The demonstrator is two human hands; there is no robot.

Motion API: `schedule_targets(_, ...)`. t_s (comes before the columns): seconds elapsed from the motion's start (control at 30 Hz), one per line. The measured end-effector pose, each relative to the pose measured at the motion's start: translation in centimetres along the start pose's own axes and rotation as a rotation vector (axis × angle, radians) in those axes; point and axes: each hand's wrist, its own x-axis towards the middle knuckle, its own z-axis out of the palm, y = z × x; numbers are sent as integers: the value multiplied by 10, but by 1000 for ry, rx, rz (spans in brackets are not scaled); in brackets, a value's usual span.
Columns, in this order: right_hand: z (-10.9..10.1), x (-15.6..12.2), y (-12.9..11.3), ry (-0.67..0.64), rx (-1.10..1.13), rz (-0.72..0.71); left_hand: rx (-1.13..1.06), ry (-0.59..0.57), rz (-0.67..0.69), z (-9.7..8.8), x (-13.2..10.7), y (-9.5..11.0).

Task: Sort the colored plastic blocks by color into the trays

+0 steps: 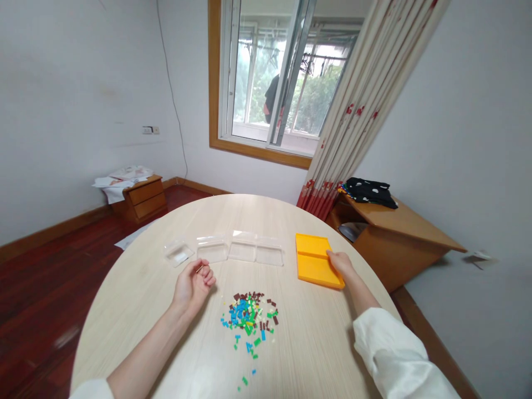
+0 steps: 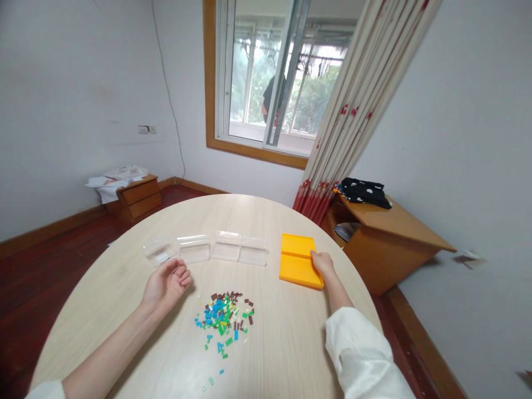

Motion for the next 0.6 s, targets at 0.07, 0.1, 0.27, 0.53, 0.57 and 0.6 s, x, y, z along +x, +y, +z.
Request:
schedule_targets(0.07, 1, -2, -4, -5, -96, 13, -4, 0, 3, 1, 0, 0)
schedule_targets(0.1, 1, -3, -6, -3, -135, 9, -6, 2, 2, 1, 0, 0)
schedule_targets(0.27, 5, -12, -12, 4, -245, -25, -23, -2, -22, 2, 0, -1)
schedule_targets(0.53, 0, -11, -9, 23, -176, -16, -20, -9, -34, 2, -1, -1)
schedule_targets(0.57, -2, -12, -6, 32, -143, -12, -18, -12, -32, 2, -2, -1)
schedule_targets(0.6, -3, -14, -3, 41, -107, -15, -14, -17, -31, 2, -3, -2)
